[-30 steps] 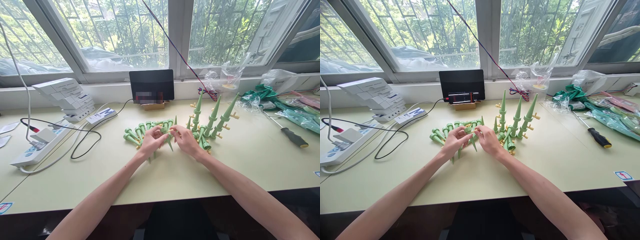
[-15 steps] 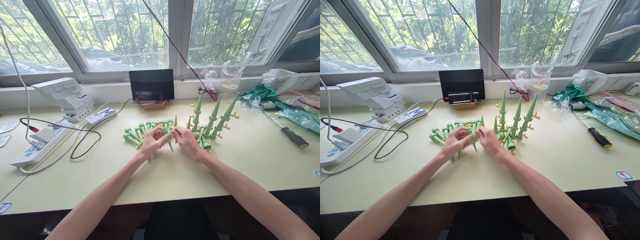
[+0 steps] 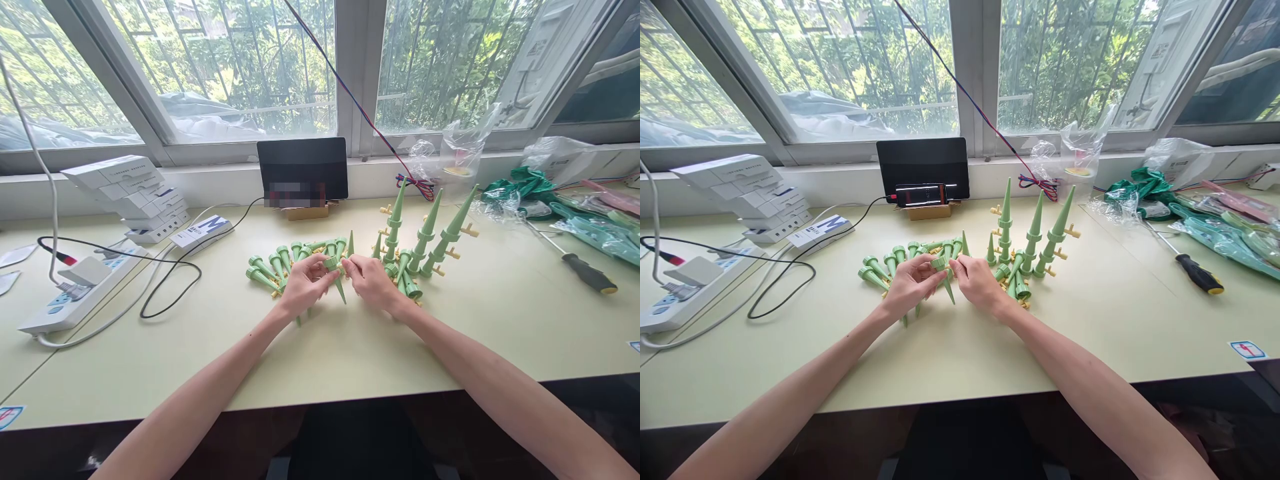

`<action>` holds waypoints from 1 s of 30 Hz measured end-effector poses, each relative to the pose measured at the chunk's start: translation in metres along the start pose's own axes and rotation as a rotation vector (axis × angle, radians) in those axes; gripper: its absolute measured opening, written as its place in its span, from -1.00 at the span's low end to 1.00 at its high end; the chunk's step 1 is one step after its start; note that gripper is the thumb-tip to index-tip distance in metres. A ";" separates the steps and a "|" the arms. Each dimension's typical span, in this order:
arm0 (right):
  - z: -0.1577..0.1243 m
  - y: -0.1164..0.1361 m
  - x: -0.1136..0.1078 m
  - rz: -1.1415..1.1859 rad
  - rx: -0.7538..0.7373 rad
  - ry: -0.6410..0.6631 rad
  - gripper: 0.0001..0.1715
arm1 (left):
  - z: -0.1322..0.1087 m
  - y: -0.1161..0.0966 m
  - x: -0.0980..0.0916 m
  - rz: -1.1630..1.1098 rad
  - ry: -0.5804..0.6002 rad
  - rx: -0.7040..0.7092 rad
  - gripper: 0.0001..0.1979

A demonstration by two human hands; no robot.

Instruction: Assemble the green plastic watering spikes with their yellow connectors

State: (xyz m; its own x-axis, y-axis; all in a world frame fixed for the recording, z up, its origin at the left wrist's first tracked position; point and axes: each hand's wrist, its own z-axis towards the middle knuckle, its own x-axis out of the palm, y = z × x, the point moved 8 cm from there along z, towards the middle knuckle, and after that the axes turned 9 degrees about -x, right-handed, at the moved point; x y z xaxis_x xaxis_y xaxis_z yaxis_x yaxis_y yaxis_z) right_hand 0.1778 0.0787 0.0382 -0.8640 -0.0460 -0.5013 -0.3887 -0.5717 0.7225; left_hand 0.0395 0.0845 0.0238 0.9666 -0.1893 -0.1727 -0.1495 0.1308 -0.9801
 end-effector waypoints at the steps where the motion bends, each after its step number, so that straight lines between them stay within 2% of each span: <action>1: 0.000 0.000 0.000 0.004 0.006 0.001 -0.52 | 0.000 0.000 0.000 0.003 0.000 0.000 -0.67; 13: 0.001 0.000 -0.001 -0.010 0.008 -0.003 -0.48 | -0.001 -0.002 0.002 0.005 0.010 -0.010 -0.68; 17: -0.001 0.004 -0.001 0.007 0.012 -0.005 -0.53 | 0.000 -0.001 0.002 -0.023 0.023 -0.030 -0.70; 24: 0.001 0.007 -0.003 0.036 -0.046 -0.035 -0.73 | 0.002 0.000 0.000 -0.086 -0.005 -0.077 -0.68; 30: 0.001 0.005 -0.005 0.044 -0.049 -0.038 -0.74 | 0.001 -0.001 0.000 -0.102 -0.008 -0.096 -0.64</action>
State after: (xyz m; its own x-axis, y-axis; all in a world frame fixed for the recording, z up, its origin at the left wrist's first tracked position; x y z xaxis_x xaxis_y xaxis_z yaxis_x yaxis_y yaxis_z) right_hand 0.1793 0.0768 0.0447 -0.8918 -0.0408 -0.4506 -0.3351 -0.6095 0.7185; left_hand 0.0401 0.0851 0.0248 0.9793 -0.1893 -0.0717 -0.0696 0.0173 -0.9974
